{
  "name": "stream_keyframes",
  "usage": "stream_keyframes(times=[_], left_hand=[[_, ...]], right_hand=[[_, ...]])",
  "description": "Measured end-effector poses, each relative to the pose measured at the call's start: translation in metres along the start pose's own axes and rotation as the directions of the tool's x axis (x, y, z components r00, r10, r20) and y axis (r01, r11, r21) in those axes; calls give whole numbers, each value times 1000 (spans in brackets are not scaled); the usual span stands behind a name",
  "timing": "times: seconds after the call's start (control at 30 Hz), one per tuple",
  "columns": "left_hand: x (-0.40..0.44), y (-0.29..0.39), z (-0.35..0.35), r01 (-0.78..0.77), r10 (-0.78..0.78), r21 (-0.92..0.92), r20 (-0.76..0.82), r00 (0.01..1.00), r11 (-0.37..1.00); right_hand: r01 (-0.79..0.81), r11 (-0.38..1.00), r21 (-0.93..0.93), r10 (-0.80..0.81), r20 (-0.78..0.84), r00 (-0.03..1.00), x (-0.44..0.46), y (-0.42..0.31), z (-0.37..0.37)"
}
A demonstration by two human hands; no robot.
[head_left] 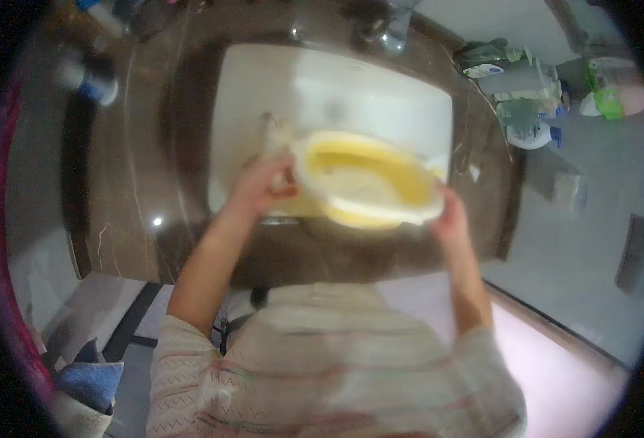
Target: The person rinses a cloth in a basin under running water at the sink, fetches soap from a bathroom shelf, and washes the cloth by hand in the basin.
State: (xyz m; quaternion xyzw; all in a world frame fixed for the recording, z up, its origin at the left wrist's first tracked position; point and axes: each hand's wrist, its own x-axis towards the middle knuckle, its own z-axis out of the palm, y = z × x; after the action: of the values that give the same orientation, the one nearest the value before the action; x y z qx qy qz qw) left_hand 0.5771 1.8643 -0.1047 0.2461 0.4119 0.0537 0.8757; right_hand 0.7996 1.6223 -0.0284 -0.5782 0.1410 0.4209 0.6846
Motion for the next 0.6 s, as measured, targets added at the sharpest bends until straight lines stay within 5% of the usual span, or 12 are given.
stream_keyframes(times=[0.1,0.23,0.33,0.37,0.4,0.43,0.47,0.5,0.6], left_hand=[[-4,9,7,-67,50,-122,-136,989,990],[-5,15,3,-136,104,-194,-169,980,971],[-24,21,13,-298,281,-90,-158,946,950],[-25,23,12,-277,259,-84,-177,950,957],[-26,24,8,-270,251,-74,-196,948,960],[-26,26,4,-264,245,-63,-215,945,962],[-24,25,-1,-291,271,-63,-223,936,955],[-28,28,1,-268,246,-55,-259,934,962],[-39,39,5,-227,169,-112,-379,910,968]], right_hand=[[-121,979,-166,110,-75,991,7,0,11],[-214,791,-573,294,49,954,31,-7,8],[-196,475,-858,424,28,905,54,-15,23],[119,217,-969,418,203,885,82,-19,14],[444,-57,-894,460,371,807,121,-22,-2],[573,-239,-784,392,462,796,134,-24,13],[632,-435,-641,319,547,774,146,-26,29],[528,-550,-647,73,592,803,141,-18,74],[578,-572,-582,23,693,721,194,31,106]])
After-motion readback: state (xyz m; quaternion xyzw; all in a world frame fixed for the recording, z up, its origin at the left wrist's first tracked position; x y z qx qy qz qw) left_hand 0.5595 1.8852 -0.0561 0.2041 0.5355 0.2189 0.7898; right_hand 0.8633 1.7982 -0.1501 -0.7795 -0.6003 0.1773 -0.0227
